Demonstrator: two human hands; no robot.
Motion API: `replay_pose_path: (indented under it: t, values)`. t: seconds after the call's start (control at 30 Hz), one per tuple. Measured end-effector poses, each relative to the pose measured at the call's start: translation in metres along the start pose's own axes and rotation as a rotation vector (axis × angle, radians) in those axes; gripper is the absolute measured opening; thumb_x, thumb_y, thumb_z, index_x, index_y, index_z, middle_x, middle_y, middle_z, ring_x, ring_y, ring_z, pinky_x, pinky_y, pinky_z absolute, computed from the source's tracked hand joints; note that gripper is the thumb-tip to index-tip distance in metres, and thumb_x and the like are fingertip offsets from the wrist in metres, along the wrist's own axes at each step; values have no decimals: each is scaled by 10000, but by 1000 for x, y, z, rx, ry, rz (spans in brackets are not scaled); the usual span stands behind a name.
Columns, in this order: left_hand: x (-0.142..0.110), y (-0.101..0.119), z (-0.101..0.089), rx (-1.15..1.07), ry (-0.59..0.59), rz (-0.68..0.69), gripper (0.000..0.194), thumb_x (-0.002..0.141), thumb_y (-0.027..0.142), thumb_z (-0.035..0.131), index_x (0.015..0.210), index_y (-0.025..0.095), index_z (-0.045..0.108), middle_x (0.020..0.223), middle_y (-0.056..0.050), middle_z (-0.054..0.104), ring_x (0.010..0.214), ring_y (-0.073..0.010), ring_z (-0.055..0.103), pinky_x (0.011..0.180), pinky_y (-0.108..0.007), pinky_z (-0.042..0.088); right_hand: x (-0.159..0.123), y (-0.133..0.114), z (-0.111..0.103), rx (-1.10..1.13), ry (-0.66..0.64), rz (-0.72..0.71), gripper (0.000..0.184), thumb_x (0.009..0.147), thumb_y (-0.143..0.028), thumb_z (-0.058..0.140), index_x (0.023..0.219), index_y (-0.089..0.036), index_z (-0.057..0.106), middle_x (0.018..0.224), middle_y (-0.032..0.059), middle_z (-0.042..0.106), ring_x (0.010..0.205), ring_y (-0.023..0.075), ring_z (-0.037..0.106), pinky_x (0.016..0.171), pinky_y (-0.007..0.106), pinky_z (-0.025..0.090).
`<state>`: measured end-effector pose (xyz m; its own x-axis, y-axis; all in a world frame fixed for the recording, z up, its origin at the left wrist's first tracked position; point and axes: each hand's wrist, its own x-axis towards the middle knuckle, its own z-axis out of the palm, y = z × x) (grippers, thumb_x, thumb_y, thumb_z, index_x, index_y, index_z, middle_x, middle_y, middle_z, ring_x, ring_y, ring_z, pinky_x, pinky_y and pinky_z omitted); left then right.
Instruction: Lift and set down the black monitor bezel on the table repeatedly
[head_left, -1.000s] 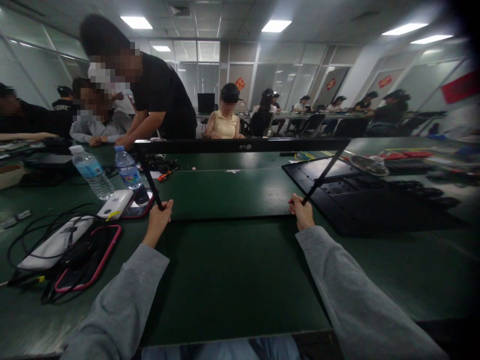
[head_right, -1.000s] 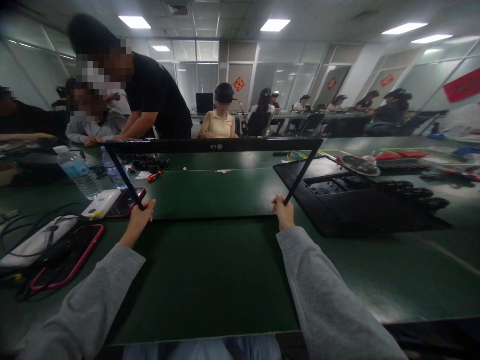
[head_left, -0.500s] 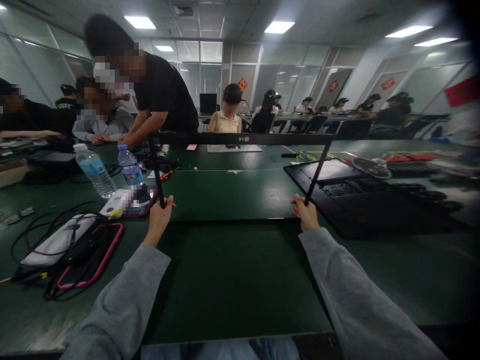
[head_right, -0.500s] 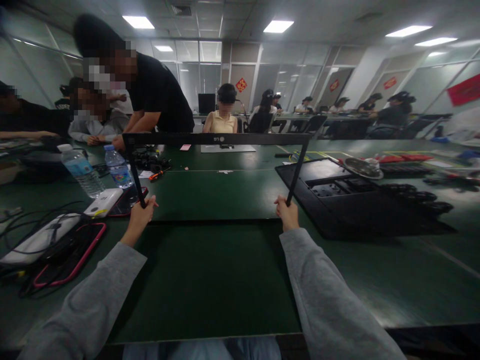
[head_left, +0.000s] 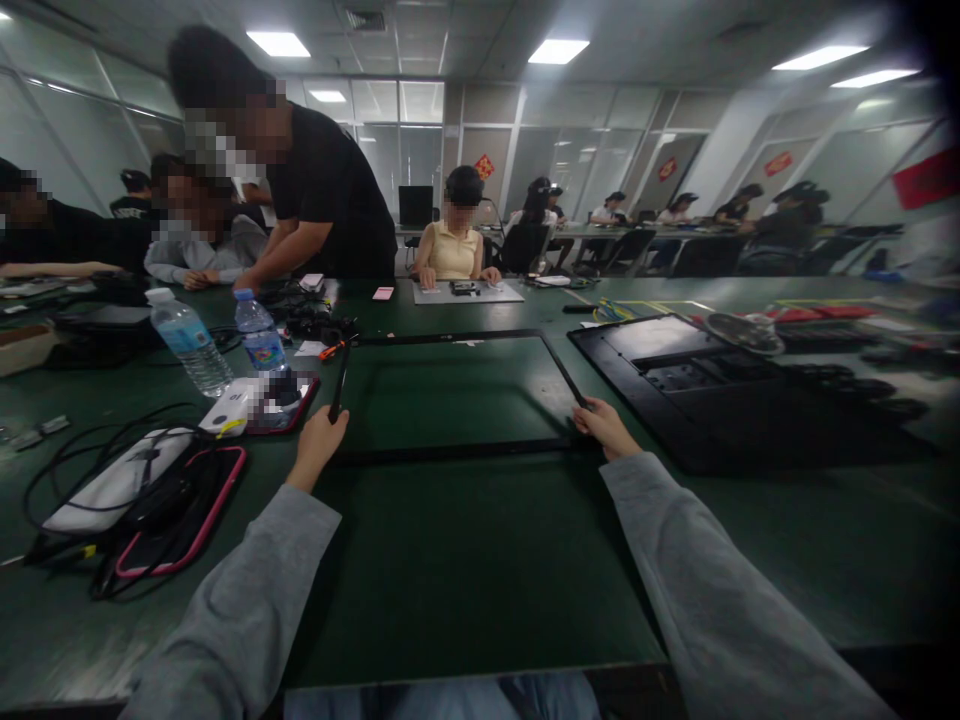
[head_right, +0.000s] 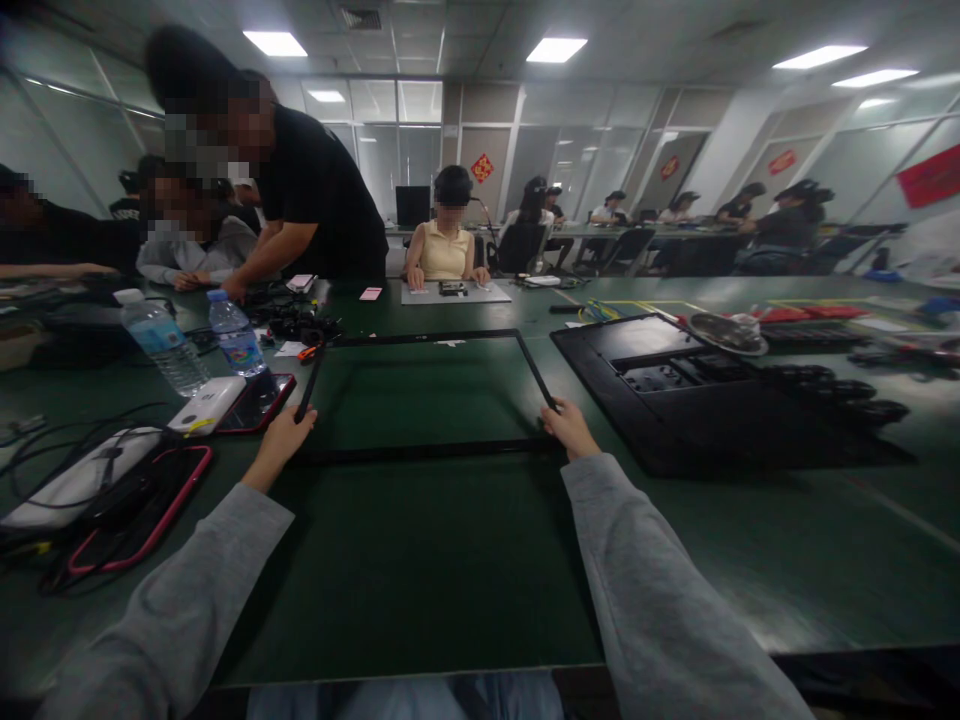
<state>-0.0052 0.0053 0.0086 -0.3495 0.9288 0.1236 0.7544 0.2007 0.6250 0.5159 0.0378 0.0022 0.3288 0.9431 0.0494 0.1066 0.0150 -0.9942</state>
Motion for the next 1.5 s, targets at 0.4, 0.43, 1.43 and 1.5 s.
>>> replay_pose_path:
  t: [0.4,0.43,1.43,1.5]
  values:
    - [0,-2,7,135,-2,109,509,960,420,486,1346,109,599,1334,-206,647,1215,-314,633,1018,-399,474,-11,-17,2,-28,54,116,497,660,-165,670,1141,-148,549,499,-79,504,433,94,448,396,174,277]
    - [0,-3,8,148,10,132,518,959,417,484,1350,97,596,1340,-212,637,1228,-317,622,1038,-405,464,-11,-16,2,-33,54,113,494,661,-167,667,1141,-149,551,499,-81,504,436,94,449,397,174,277]
    - [-18,12,10,100,-304,589,440,904,570,606,1228,289,703,1414,-76,606,1333,-301,507,1101,-522,404,6,-9,-24,81,-20,134,192,706,-250,760,747,-193,582,583,-17,568,488,87,515,399,174,383]
    - [-16,11,10,75,-295,598,411,909,555,608,1198,284,716,1380,-71,629,1302,-285,535,1101,-493,411,5,-11,-25,115,-35,142,204,702,-272,769,749,-194,585,596,-17,569,495,85,510,405,176,390]
